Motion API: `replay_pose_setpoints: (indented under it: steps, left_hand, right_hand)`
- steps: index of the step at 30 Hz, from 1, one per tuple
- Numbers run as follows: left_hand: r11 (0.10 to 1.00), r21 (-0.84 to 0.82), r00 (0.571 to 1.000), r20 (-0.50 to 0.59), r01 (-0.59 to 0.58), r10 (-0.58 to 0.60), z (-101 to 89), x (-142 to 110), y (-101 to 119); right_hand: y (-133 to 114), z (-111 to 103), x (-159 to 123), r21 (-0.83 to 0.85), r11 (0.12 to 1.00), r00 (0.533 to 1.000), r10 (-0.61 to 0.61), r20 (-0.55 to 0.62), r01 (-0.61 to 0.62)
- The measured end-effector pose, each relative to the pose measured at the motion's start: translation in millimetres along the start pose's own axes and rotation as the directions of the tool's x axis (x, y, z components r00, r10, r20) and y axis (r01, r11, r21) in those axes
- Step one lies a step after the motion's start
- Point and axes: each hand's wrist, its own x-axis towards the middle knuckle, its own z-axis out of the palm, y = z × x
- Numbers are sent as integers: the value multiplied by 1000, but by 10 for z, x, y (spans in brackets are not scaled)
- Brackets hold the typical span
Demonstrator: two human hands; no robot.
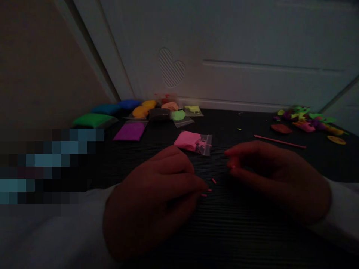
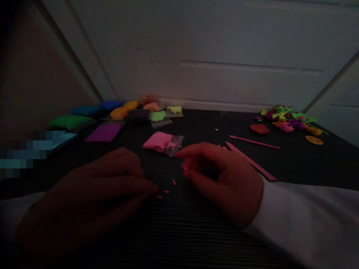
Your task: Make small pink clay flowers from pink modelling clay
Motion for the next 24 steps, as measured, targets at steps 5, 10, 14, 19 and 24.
replay_pose_setpoints:
  steps: [5, 10, 14, 19, 24]
  left_hand:
    - [1000, 13, 1000, 8, 1, -1, 9, 24, -19]
    - [1000, -17, 999, -35, 25, -26, 23, 8, -15]
    - [999, -30, 999, -46, 21, -23, 27, 4, 0]
    - [999, -50, 998, -55, 18, -20, 3, 24, 2]
    - [999, -33, 1000, -21, 2, -3, -24, 28, -11]
  right_hand:
    - [2, -37, -18, -107, 994, 999, -4, 43, 8]
    - [-4, -93, -55, -190, 979, 996, -58, 72, 70]
    - [-31, -98, -75, -142, 989, 997, 47, 56, -39]
    - [-81, -98, -79, -108, 990, 994, 98, 39, -93]
    - [-89, -74, -103, -102, 991, 996, 86, 30, -83]
